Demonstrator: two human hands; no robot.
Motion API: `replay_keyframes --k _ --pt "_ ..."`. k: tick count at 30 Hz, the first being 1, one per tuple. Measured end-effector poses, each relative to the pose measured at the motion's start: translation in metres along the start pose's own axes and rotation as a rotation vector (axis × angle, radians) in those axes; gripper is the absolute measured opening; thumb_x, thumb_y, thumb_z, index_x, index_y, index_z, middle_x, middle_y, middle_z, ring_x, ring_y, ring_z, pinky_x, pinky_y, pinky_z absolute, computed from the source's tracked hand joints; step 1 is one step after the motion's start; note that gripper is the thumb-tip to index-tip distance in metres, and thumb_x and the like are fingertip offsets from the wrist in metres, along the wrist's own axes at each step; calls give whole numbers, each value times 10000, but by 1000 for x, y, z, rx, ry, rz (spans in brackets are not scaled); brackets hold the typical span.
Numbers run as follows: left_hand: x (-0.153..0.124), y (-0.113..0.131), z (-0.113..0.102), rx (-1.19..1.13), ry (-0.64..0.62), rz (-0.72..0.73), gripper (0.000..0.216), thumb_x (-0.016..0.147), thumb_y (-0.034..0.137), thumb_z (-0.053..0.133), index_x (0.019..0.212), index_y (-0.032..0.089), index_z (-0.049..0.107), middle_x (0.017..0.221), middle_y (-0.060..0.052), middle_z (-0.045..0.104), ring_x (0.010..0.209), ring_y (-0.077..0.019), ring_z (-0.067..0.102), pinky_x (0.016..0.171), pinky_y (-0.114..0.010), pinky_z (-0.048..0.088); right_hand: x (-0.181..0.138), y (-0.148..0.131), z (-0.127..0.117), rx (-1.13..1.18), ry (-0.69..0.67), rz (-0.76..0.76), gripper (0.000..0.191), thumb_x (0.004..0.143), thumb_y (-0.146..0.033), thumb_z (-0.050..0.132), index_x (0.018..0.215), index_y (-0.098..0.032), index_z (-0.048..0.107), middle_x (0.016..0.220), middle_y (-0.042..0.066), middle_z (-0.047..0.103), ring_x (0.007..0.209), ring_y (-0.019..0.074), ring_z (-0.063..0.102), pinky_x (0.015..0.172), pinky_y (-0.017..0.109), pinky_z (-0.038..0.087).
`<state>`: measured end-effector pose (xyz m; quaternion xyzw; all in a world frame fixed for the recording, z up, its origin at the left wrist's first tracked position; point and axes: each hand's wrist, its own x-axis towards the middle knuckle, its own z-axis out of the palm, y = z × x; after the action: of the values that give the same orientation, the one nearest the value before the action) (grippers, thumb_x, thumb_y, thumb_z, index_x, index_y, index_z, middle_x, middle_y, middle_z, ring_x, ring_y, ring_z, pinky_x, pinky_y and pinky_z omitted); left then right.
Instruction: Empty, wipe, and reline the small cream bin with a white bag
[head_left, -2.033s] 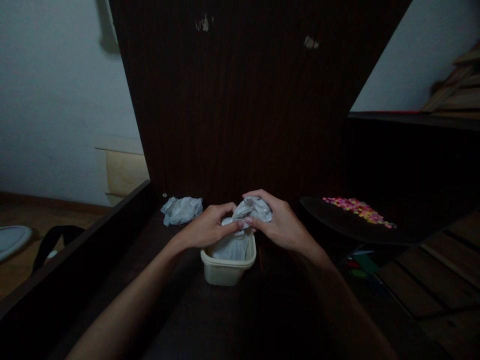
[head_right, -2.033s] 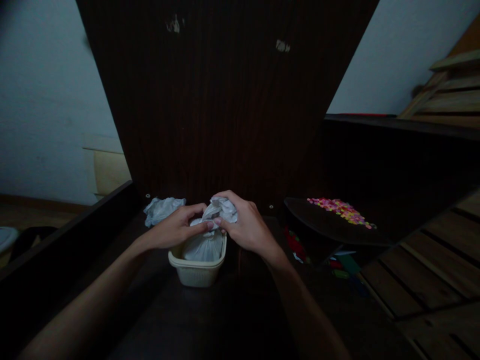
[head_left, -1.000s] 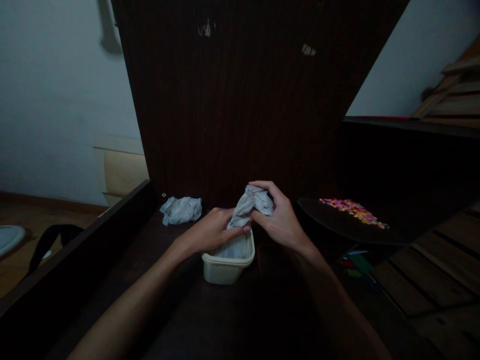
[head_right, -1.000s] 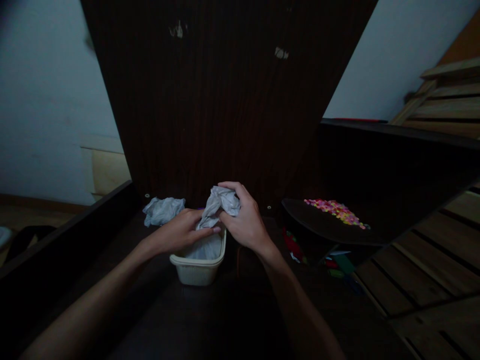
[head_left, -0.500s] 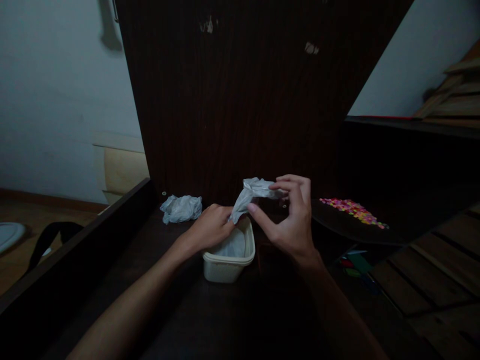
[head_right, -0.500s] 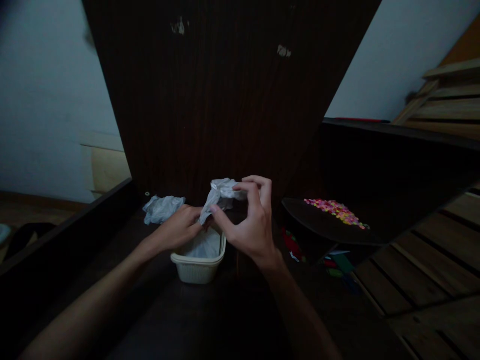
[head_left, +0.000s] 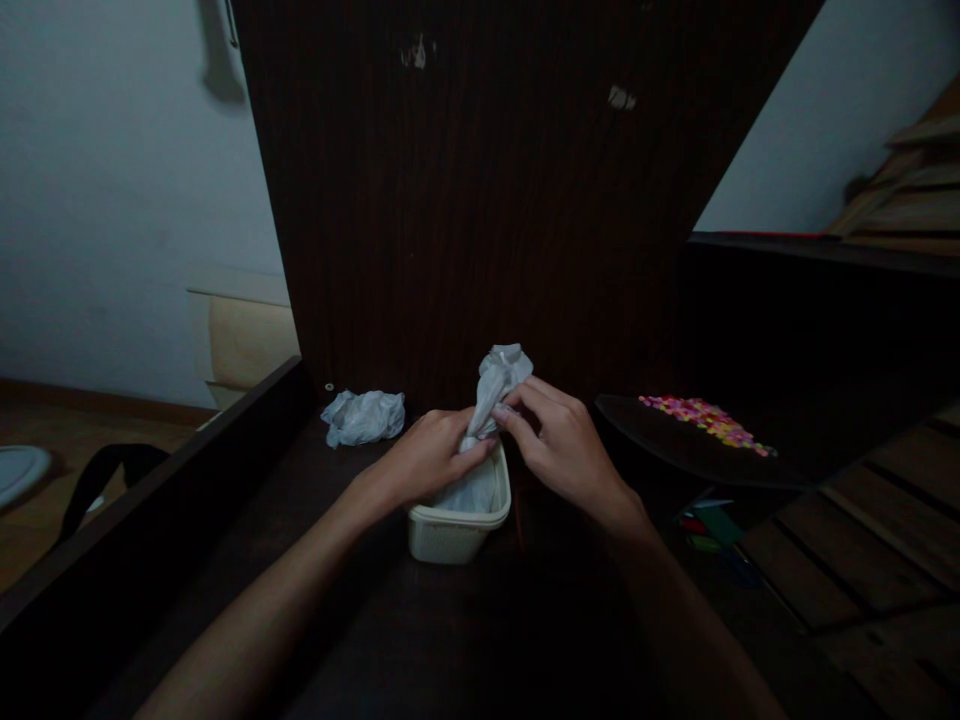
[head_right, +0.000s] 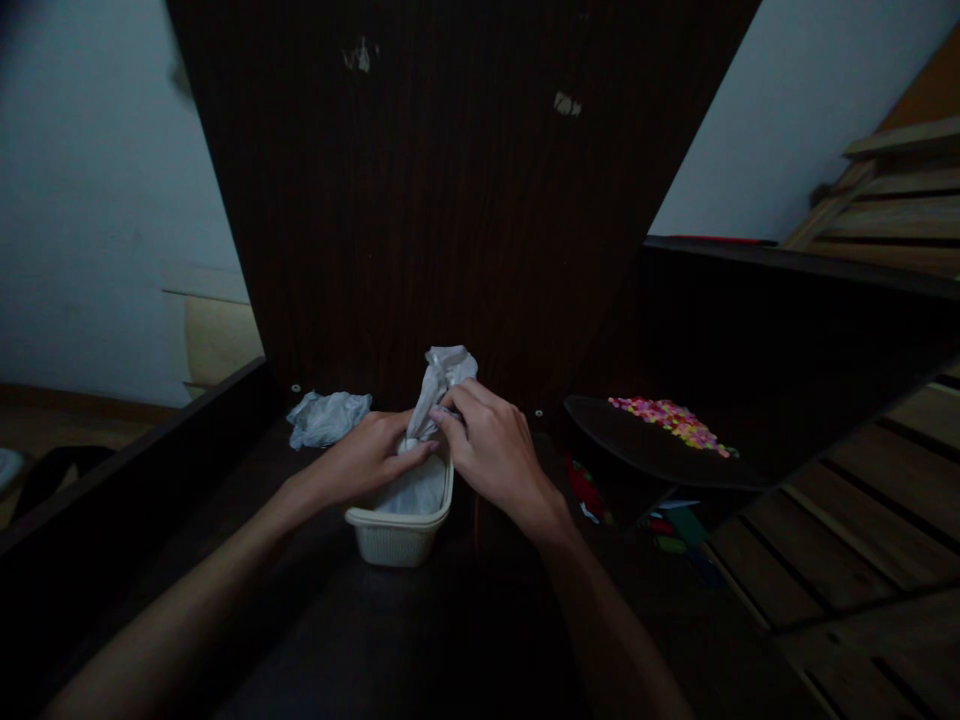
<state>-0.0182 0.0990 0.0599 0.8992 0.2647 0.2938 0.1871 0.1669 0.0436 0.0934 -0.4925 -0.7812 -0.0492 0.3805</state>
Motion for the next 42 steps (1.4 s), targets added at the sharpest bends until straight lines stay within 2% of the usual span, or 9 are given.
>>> replay_keyframes --k 9,15,21,24,27,30,35,38,42 --pt "1 -9 1 -82 -20 55 235 1021 351 518 939 172 645 815 -13 685 708 -167 629 690 -259 447 -1 6 5 -19 304 22 185 952 -212 624 768 -213 614 739 -3 571 642 157 541 626 301 396" --pt "0 -8 0 -107 -12 57 260 1030 362 478 923 175 623 818 -15 672 700 -164 610 683 -266 440 5 11 5 -56 394 12 190 938 -187 617 752 -209 653 768 16 617 683 163 575 640 300 429" --pt "1 -9 0 -68 25 -14 272 1016 385 464 883 184 589 787 -29 667 704 -193 624 689 -300 455 -1 3 9 4 509 95 223 929 -287 654 723 -210 615 625 -30 529 539 127 493 548 274 395" --pt "1 -9 0 -83 92 -76 254 1014 392 455 920 187 572 802 -33 673 725 -209 645 692 -309 477 -11 -7 13 36 336 52 431 965 -375 605 570 -221 526 508 -33 478 462 116 441 510 284 339" --pt "0 -8 1 -83 111 -49 206 1021 364 450 1021 190 561 901 -50 707 801 -220 681 747 -318 513 -14 -13 17 21 26 115 481 975 -473 586 572 -211 600 557 14 616 508 144 537 548 301 353" --pt "-3 -3 4 55 27 -46 198 1022 332 454 1089 176 555 971 -92 725 853 -248 708 794 -348 538 -8 -10 19 -7 -31 277 460 922 -576 627 668 -199 696 683 75 726 611 211 639 592 322 404" --pt "-6 7 4 198 -117 -113 379 1032 386 471 1272 96 520 1100 -205 735 992 -343 734 859 -419 550 2 2 28 332 5 313 280 886 -450 655 820 -193 746 840 68 787 778 239 707 708 326 492" --pt "-6 8 1 7 -96 -119 590 1067 441 411 1533 97 298 1305 -236 689 1106 -336 729 944 -435 543 6 8 37 552 158 372 208 845 -391 668 822 -187 706 774 34 742 732 209 666 686 312 489" --pt "-6 2 -1 -122 -14 -145 751 1064 490 408 1646 146 79 1582 -226 475 1328 -334 620 1079 -464 491 10 6 45 1010 264 482 283 785 -415 747 960 -204 677 777 15 720 746 210 679 726 337 542"
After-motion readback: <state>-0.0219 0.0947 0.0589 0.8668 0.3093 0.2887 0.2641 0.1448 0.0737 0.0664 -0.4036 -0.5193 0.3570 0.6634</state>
